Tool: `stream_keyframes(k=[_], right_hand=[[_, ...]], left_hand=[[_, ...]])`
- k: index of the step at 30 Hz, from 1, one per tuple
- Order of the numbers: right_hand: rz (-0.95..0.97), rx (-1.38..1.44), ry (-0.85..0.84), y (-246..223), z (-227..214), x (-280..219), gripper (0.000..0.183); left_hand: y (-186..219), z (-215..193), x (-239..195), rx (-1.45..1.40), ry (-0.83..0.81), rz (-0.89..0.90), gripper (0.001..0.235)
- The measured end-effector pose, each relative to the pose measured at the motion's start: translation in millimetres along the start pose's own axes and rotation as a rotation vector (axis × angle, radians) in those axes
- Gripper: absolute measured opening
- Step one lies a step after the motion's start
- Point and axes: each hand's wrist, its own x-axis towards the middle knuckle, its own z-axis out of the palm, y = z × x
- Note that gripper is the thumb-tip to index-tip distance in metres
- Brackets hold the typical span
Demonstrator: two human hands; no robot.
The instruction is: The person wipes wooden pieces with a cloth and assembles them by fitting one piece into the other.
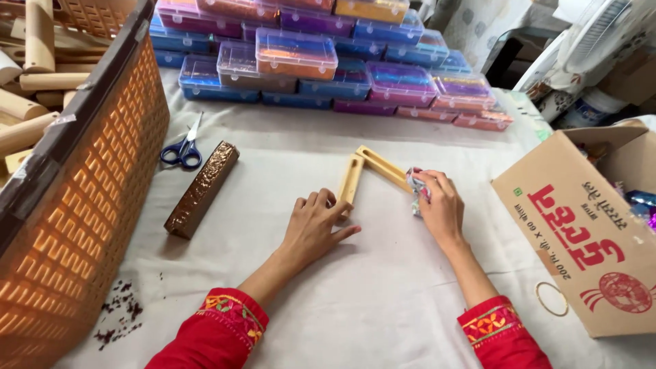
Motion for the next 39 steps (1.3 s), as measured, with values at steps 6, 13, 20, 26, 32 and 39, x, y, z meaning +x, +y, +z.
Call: stream_keyframes(k=[6, 13, 20, 26, 32, 39], right_hand=[[-0.208, 0.208, 0.045, -61.0, 2.4, -11.1, 0.043], [-0.441, 0.212, -0.220, -38.8, 7.9, -6.0, 0.040], [-0.335, 0.175, -0.221, -63.0, 4.2, -12.0, 0.038], [-0.392, 0.219, -0.257, -41.3, -2.3, 0.1, 0.026], [-0.321, 0.048, -0.235, -53.9, 5.1, -6.5, 0.019], [-0.364, 0.183, -0.341, -48.0, 8.5, -1.8, 0.030]], left_hand=[[-15.6, 9.9, -2.4, -0.171, -0.017, -0.019, 0.019], [-1.9, -10.8, 3.5, -0.429, -0.134, -0.167, 0.055], [-3.4, -6.8, 5.4, -0.347, -0.114, -0.184, 0.064], [-2.2, -8.4, 3.7, -0.281, -0.058, -0.153, 0.064], [-3.5, -9.5, 4.1, -0.311, -0.083, -0.149, 0.063], [-2.4, -8.6, 4.1, -0.337, -0.102, -0.144, 0.062]])
